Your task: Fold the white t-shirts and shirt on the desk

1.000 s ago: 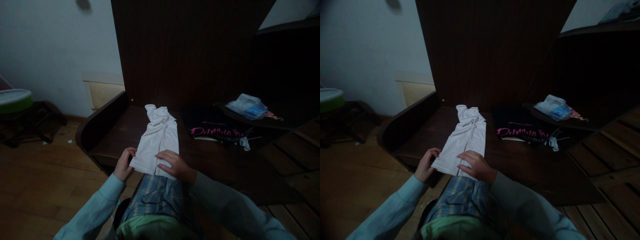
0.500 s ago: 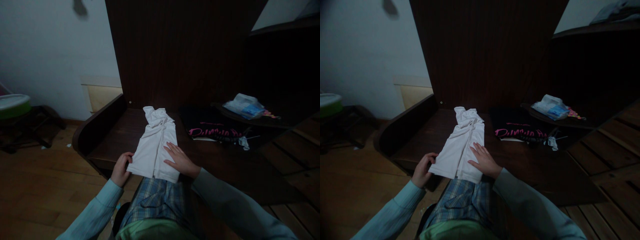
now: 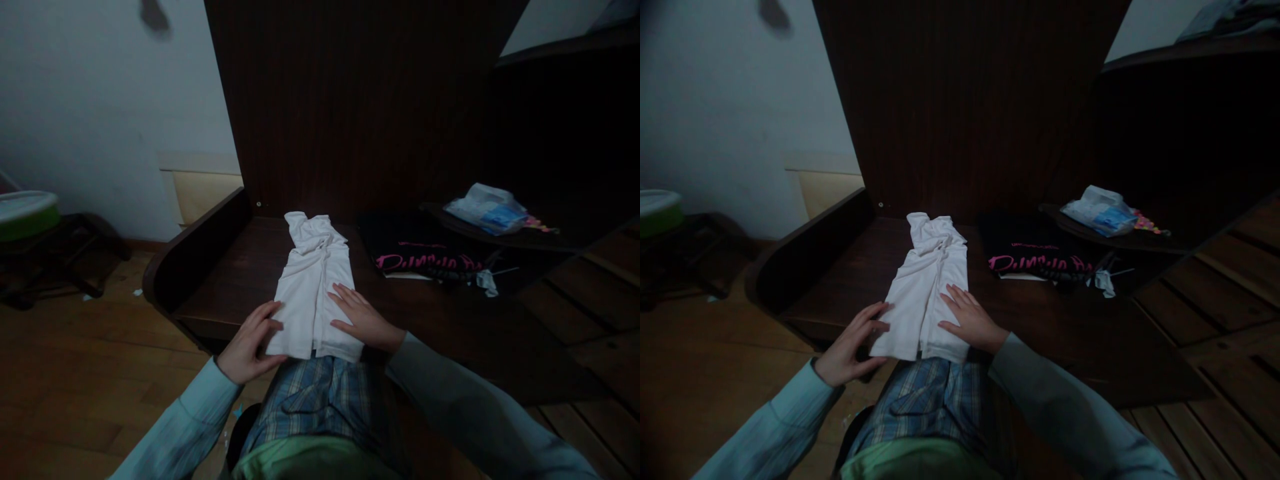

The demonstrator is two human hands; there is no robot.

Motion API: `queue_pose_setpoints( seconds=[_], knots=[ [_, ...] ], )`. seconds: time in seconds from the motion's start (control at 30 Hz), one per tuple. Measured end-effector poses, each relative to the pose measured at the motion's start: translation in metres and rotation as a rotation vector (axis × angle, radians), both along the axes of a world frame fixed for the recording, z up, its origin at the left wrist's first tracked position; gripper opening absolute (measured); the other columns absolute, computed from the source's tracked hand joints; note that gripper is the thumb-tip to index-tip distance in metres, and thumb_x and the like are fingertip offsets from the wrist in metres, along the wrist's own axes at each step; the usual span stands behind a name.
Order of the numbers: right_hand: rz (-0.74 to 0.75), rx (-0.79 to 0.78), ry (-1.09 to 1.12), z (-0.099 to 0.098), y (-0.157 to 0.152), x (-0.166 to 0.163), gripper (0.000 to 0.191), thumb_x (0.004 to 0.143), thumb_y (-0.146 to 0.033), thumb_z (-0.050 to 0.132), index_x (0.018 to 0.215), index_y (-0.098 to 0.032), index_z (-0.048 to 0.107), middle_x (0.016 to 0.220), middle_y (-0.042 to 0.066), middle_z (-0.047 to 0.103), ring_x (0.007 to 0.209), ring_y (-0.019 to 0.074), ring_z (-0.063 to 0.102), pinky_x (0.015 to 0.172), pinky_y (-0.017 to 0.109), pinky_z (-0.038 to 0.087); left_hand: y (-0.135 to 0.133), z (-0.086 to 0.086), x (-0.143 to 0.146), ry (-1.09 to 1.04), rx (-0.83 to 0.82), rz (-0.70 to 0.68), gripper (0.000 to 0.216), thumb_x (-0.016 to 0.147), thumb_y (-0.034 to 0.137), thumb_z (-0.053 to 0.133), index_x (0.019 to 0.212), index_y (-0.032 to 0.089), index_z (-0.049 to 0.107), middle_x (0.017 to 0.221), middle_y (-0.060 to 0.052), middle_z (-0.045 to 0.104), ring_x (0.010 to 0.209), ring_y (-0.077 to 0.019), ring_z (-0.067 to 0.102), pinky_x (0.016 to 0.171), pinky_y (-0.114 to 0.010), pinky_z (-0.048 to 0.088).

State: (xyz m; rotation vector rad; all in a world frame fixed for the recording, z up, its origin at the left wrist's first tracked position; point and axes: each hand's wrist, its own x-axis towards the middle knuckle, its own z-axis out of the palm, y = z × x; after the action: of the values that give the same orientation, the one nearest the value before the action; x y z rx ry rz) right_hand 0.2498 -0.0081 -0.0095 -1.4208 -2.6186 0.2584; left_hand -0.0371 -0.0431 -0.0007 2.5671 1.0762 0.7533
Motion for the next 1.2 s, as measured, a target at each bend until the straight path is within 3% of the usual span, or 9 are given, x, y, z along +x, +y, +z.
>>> queue_pose_setpoints(
  seconds=[0.2,0.37,0.5,0.6,0.7,0.9,1.07,1.2],
  knots=[
    [0.036,-0.037,0.03,0.002,-0.004,0.012,0.063,0.083,-0.051,0.041,0.135,-0.017,0.033,0.144,0.012,0.024,0.133,0.0222,0.017,0.107,0.042,0.018,-0.005,0.002,0.04,-0.023,-0.012,-0.097,0.031,0.082,0.031,0.049,0.111,0.019,0.05,0.131,-0.011,0.045,0.123,-0.0217,0.038,0.101,-0.039,0.034],
    [0.021,-0.074,0.06,0.016,-0.005,0.026,0.064,0.074,-0.051,0.056,0.126,-0.014,0.046,0.136,0.014,0.039,0.127,0.0254,0.033,0.103,0.039,0.027,-0.012,-0.007,0.073,-0.105,-0.039,-0.121,0.025,0.086,0.024,0.041,0.107,0.02,0.053,0.115,-0.007,0.057,0.109,-0.0173,0.049,0.093,-0.033,0.041],
    [-0.079,-0.061,0.177,0.04,0.013,0.015,0.036,0.08,-0.04,0.051,0.104,-0.015,0.062,0.108,0.01,0.063,0.099,0.0198,0.058,0.086,0.029,0.042,-0.016,-0.004,0.092,-0.109,-0.074,0.046,0.018,0.084,0.022,0.041,0.088,0.019,0.058,0.09,-0.005,0.061,0.089,-0.018,0.054,0.079,-0.032,0.045],
    [-0.219,-0.063,0.173,0.05,0.036,-0.003,0.028,0.081,-0.037,0.048,0.081,-0.017,0.067,0.081,0.006,0.068,0.076,0.0165,0.062,0.067,0.024,0.042,-0.019,0.0,0.103,-0.041,-0.083,0.236,0.016,0.082,0.024,0.045,0.078,0.018,0.06,0.081,-0.006,0.059,0.082,-0.0195,0.053,0.074,-0.033,0.044],
    [-0.337,-0.026,0.128,0.041,0.057,-0.02,0.028,0.079,-0.039,0.05,0.07,-0.017,0.064,0.073,0.005,0.067,0.07,0.0163,0.06,0.059,0.024,0.038,-0.024,0.002,0.111,0.029,-0.116,0.342,0.016,0.079,0.03,0.051,0.074,0.019,0.061,0.077,-0.005,0.058,0.08,-0.0198,0.055,0.072,-0.031,0.043],
    [-0.466,0.114,0.122,0.01,0.067,-0.032,0.022,0.079,-0.034,0.048,0.069,-0.018,0.061,0.071,0.006,0.065,0.067,0.0172,0.058,0.055,0.025,0.033,-0.029,-0.004,0.12,0.087,-0.215,0.358,0.023,0.082,0.038,0.048,0.077,0.021,0.062,0.078,-0.004,0.064,0.071,-0.018,0.059,0.061,-0.027,0.039],
    [-0.438,0.14,0.141,0.007,0.063,-0.031,0.019,0.078,-0.029,0.047,0.067,-0.019,0.059,0.071,0.005,0.064,0.065,0.0161,0.056,0.055,0.025,0.031,-0.028,-0.01,0.124,0.043,-0.197,0.379,0.025,0.083,0.032,0.045,0.073,0.02,0.064,0.073,-0.005,0.065,0.066,-0.0168,0.059,0.057,-0.026,0.035],
    [-0.457,0.149,0.226,0.007,0.065,-0.029,0.021,0.078,-0.029,0.045,0.063,-0.019,0.057,0.063,0.002,0.061,0.06,0.0143,0.052,0.053,0.024,0.029,-0.026,-0.007,0.122,-0.03,-0.283,0.371,0.021,0.078,0.028,0.048,0.072,0.02,0.065,0.066,-0.002,0.062,0.059,-0.0143,0.054,0.054,-0.024,0.033]
  ],
)
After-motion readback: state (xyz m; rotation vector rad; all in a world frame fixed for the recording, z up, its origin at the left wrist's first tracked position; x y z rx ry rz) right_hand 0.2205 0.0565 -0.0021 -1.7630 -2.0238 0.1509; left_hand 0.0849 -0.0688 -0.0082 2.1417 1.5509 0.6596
